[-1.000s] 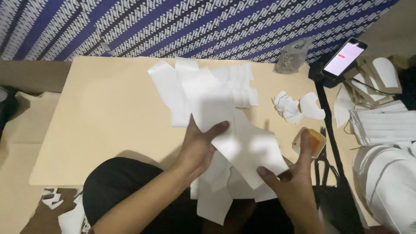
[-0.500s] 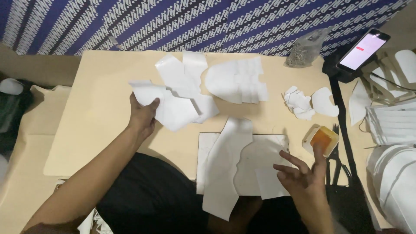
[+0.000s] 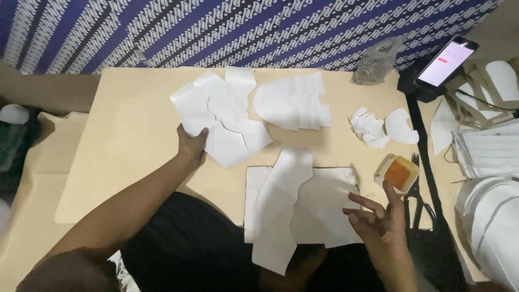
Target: The person sits on the floor and uses scissors to cut white fabric pieces into smaller shapes. They repeatedly pick up fabric, cut along edges, and place the cut pieces into a growing pile on the table.
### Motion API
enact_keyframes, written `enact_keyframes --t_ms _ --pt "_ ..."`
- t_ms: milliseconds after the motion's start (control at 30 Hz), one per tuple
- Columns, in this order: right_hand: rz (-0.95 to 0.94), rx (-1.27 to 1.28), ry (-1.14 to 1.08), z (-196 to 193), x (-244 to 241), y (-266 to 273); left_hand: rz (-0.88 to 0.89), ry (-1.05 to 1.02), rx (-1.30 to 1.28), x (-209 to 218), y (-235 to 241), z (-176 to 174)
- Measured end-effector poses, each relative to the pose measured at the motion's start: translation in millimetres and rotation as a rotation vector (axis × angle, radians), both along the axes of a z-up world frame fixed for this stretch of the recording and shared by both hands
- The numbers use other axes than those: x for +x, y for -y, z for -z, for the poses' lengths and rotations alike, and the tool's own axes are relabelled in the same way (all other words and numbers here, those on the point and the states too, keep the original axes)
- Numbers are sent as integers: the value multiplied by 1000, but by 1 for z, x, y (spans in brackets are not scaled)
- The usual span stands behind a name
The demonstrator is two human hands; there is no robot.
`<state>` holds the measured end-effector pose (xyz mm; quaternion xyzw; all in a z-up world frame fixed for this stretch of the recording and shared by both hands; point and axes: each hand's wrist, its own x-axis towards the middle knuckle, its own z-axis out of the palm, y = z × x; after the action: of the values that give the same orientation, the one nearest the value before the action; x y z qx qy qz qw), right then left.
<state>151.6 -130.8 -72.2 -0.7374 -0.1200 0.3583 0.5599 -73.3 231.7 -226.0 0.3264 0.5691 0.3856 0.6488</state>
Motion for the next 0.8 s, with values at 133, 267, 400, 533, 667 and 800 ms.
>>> enact_keyframes --t_ms 133,267,400,533,667,800 --pt "-41 -47 124 17 11 11 14 -28 -35 -4 -3 2" --pt "-157 182 256 39 27 30 39 -151 -13 -15 -4 1" --pt "20 88 464 25 56 42 178 -554 88 -34 -12 7" --pt "246 -221 843 46 133 88 199 -698 376 -36 17 -9" --pt "136 -568 1177 67 168 126 328 -713 923 -17 81 -62" --pt "-137 -513 1174 54 141 92 970 -539 1095 36 142 -49"
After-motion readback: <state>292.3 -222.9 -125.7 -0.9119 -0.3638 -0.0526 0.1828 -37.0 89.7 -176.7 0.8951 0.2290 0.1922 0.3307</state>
